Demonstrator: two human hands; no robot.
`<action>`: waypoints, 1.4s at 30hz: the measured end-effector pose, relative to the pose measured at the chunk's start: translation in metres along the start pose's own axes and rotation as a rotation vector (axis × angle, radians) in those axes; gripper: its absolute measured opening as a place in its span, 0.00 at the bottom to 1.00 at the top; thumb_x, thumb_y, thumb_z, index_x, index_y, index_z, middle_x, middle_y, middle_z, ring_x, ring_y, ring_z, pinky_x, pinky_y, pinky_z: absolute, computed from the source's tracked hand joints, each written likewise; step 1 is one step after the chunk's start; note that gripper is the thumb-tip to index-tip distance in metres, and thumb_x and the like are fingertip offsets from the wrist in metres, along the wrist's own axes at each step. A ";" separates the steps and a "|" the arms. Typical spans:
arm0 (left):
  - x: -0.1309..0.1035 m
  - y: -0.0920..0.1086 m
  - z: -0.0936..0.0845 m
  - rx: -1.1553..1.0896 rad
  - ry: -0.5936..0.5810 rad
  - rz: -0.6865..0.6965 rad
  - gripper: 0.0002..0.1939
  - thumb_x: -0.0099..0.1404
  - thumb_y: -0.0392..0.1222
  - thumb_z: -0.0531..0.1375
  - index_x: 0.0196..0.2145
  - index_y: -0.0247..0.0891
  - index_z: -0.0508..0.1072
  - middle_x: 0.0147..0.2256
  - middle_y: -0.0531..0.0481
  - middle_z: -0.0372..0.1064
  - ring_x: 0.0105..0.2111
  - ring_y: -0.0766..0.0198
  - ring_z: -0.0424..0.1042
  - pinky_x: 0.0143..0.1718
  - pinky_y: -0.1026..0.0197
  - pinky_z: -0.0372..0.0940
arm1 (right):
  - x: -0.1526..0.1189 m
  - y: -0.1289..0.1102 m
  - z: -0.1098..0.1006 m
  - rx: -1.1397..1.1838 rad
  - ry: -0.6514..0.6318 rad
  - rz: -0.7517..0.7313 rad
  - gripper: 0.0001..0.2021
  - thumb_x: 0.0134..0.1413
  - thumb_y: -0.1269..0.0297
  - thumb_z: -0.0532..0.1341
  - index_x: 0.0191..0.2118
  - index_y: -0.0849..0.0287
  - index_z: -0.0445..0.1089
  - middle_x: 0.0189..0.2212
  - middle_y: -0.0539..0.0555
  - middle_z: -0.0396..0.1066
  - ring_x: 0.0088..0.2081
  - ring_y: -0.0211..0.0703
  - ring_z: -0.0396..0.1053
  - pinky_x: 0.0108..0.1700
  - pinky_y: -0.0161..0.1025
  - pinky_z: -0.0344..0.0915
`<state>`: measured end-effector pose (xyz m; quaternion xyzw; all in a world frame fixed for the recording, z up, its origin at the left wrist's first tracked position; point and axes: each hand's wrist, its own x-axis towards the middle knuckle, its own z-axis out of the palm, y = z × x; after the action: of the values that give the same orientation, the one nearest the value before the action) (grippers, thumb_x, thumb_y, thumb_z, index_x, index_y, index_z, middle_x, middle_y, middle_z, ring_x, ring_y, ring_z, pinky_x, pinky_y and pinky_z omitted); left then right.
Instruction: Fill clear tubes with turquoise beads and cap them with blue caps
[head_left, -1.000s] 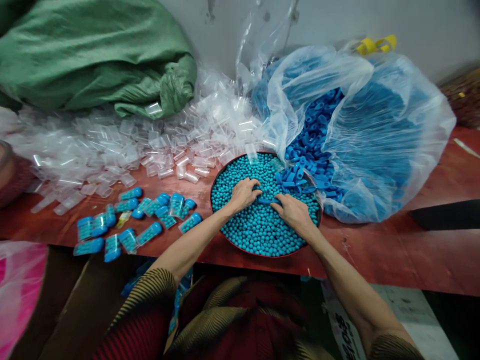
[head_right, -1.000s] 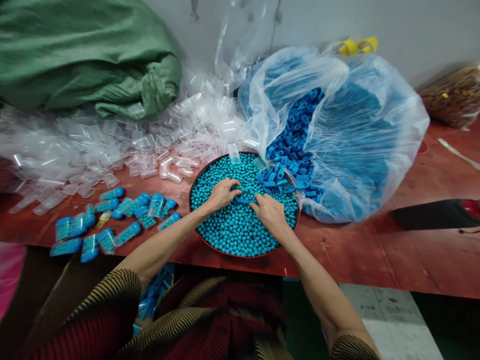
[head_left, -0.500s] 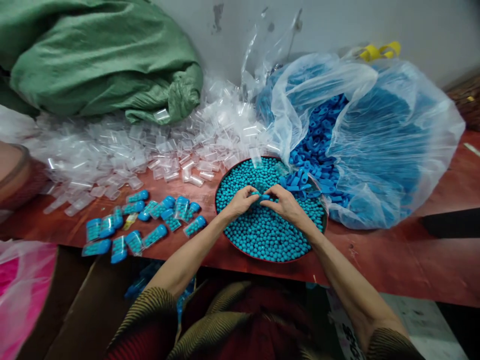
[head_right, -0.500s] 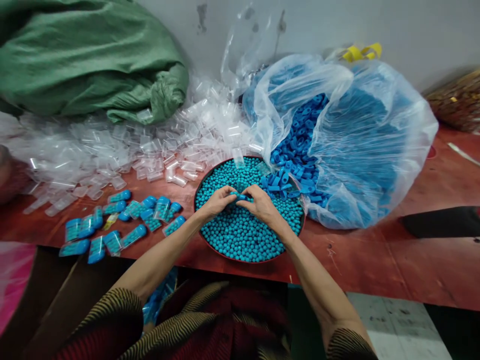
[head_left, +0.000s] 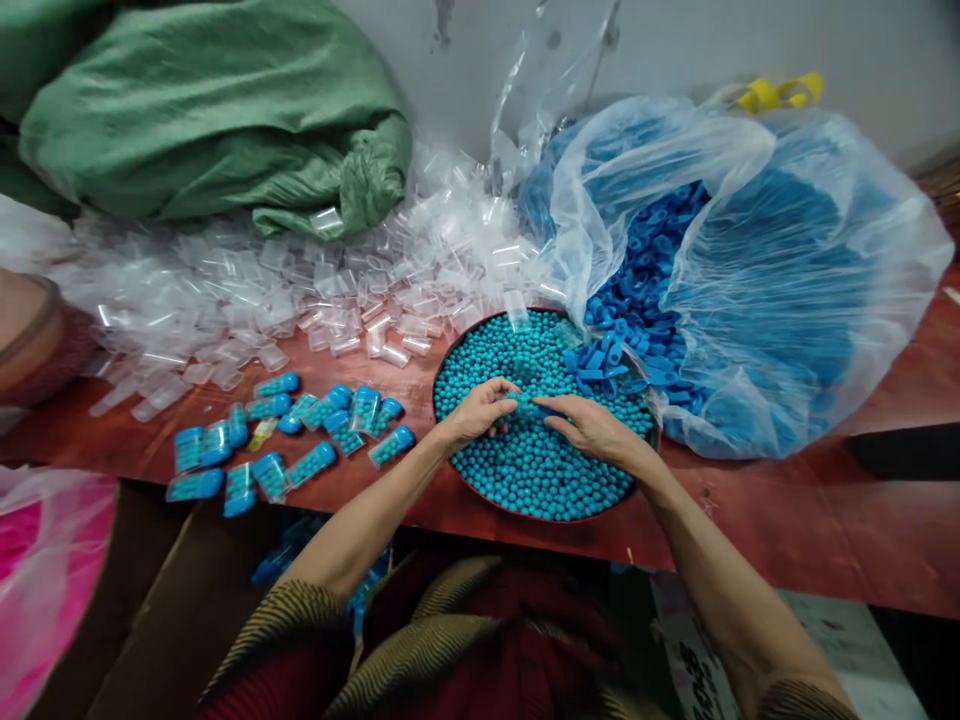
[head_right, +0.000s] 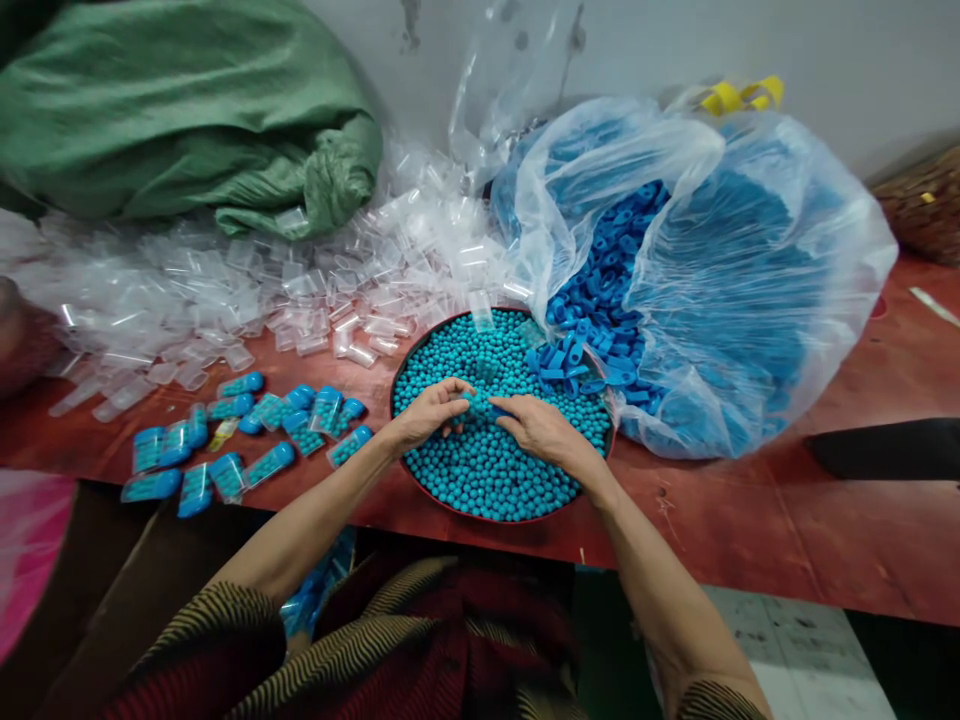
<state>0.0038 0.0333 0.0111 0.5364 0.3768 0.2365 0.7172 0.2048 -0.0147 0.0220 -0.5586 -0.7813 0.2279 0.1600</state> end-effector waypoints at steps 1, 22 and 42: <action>-0.001 -0.001 0.000 -0.014 -0.004 -0.001 0.19 0.54 0.48 0.62 0.39 0.37 0.63 0.28 0.57 0.62 0.17 0.76 0.63 0.13 0.73 0.52 | -0.001 0.001 -0.002 0.056 0.024 0.022 0.18 0.57 0.64 0.53 0.53 0.57 0.68 0.45 0.57 0.74 0.46 0.46 0.70 0.49 0.46 0.66; -0.008 -0.003 0.021 -0.026 0.026 0.060 0.21 0.58 0.46 0.60 0.48 0.37 0.63 0.31 0.54 0.63 0.19 0.75 0.63 0.15 0.71 0.56 | -0.003 -0.016 0.016 0.700 0.349 0.217 0.11 0.50 0.58 0.60 0.38 0.57 0.70 0.30 0.51 0.72 0.31 0.41 0.69 0.36 0.40 0.68; -0.018 -0.002 0.022 -0.168 -0.035 0.037 0.29 0.57 0.50 0.62 0.54 0.38 0.62 0.27 0.56 0.59 0.18 0.74 0.64 0.14 0.71 0.53 | -0.022 -0.023 0.022 -0.017 0.517 -0.232 0.16 0.60 0.72 0.53 0.52 0.58 0.68 0.41 0.58 0.72 0.42 0.45 0.68 0.43 0.43 0.69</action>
<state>0.0103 0.0063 0.0169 0.4853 0.3329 0.2710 0.7617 0.1825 -0.0456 0.0160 -0.5063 -0.7751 0.0515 0.3745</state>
